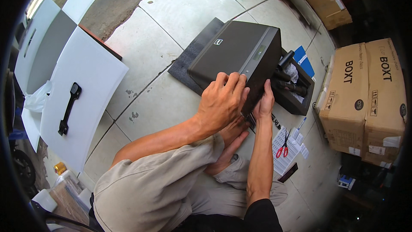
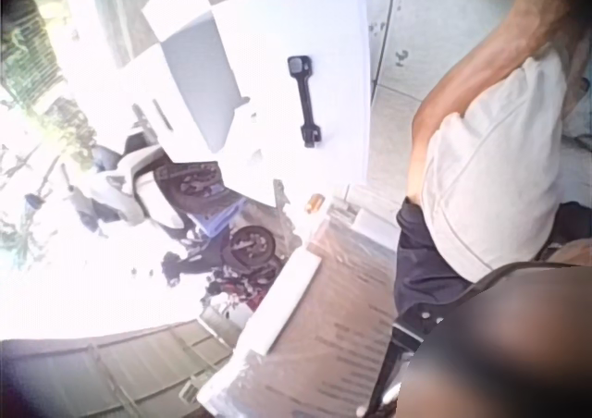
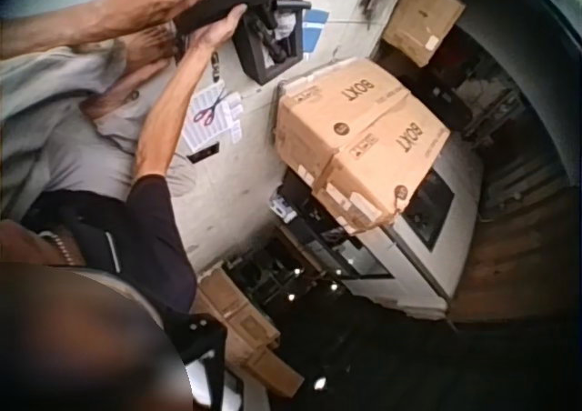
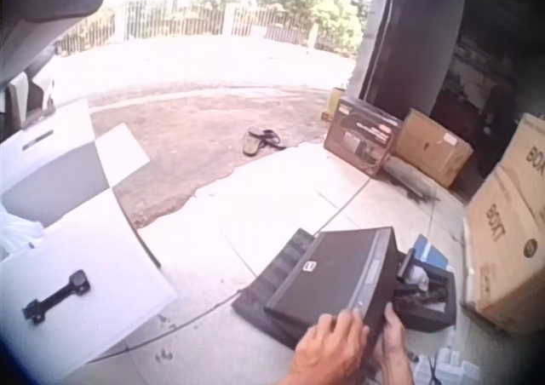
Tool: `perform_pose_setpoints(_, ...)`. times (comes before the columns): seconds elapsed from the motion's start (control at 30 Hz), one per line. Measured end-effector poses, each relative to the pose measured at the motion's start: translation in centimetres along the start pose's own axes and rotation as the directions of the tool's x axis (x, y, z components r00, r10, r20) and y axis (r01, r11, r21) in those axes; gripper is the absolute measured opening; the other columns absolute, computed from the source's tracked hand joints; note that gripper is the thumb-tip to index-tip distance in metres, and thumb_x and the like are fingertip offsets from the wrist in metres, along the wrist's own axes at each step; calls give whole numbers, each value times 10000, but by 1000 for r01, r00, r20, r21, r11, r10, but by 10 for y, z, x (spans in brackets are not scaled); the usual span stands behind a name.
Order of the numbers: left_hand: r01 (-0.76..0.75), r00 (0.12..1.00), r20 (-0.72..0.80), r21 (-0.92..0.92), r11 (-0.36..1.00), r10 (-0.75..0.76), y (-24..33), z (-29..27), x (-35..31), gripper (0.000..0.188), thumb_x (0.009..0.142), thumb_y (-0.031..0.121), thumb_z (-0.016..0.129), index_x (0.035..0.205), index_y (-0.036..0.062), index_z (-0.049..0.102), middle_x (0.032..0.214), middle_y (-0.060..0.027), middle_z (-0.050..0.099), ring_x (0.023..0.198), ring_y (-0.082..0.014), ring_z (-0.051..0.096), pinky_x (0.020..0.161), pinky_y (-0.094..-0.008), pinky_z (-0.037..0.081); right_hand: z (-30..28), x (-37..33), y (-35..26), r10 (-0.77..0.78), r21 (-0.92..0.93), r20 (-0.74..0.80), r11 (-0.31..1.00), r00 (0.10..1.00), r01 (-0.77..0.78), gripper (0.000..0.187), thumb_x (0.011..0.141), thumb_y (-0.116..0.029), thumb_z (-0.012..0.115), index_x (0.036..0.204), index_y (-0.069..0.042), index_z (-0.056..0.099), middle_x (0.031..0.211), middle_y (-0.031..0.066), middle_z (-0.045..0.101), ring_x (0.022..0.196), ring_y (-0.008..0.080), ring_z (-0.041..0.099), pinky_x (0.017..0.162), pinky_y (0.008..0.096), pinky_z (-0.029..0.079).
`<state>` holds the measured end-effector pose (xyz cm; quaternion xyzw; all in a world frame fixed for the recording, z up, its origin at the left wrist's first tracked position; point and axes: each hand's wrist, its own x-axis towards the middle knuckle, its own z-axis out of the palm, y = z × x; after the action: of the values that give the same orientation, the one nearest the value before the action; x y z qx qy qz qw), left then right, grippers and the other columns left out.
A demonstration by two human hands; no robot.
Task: The person sits on the floor and applies barcode stickers to a black speaker and a handheld microphone. They cut the stickers from a sheet using scissors and place them on the devices.
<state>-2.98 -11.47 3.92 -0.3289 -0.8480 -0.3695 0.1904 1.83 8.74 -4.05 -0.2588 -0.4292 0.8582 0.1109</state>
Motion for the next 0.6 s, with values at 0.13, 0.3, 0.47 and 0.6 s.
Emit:
perform_pose_setpoints(0.13, -9, 1000, 19, 16, 1000, 8, 3, 0, 0, 281, 907, 198, 655, 1120, 16, 627, 978, -68, 555, 859, -232, 546, 684, -317, 510, -2, 1, 1, -32, 3, 30, 999, 999, 32, 421, 1088, -364, 431, 1339, -44, 543, 1235, 82, 651, 1131, 205, 620, 1014, 361, 480)
perform_pose_setpoints(0.3, -13, 999, 31, 12, 1000, 12, 3, -1, -1, 280, 911, 199, 653, 1123, 18, 627, 983, -68, 557, 851, -228, 546, 668, -315, 508, -4, 1, 2, -33, -5, 13, 999, 999, 33, 416, 1088, -361, 435, 1334, -45, 547, 1227, 79, 654, 1127, 201, 621, 1011, 358, 477)
perform_pose_setpoints(0.47, -7, 999, 36, -1, 1000, 7, 1, -1, -1, 281, 916, 200, 648, 1125, 14, 627, 986, -71, 565, 873, -229, 556, 685, -312, 517, -4, 1, 1, -18, 4, 24, 1000, 1000, 18, 415, 1088, -363, 437, 1331, -46, 550, 1222, 76, 654, 1121, 198, 621, 1002, 358, 480)
perform_pose_setpoints(0.6, -3, 999, 34, -8, 1000, 4, -1, -1, -1, 278, 920, 198, 644, 1123, 9, 627, 981, -74, 568, 883, -233, 563, 701, -310, 523, -2, 1, 1, -24, -4, 8, 1000, 1000, 24, 411, 1087, -363, 439, 1324, -48, 553, 1210, 74, 655, 1109, 195, 622, 994, 354, 484)
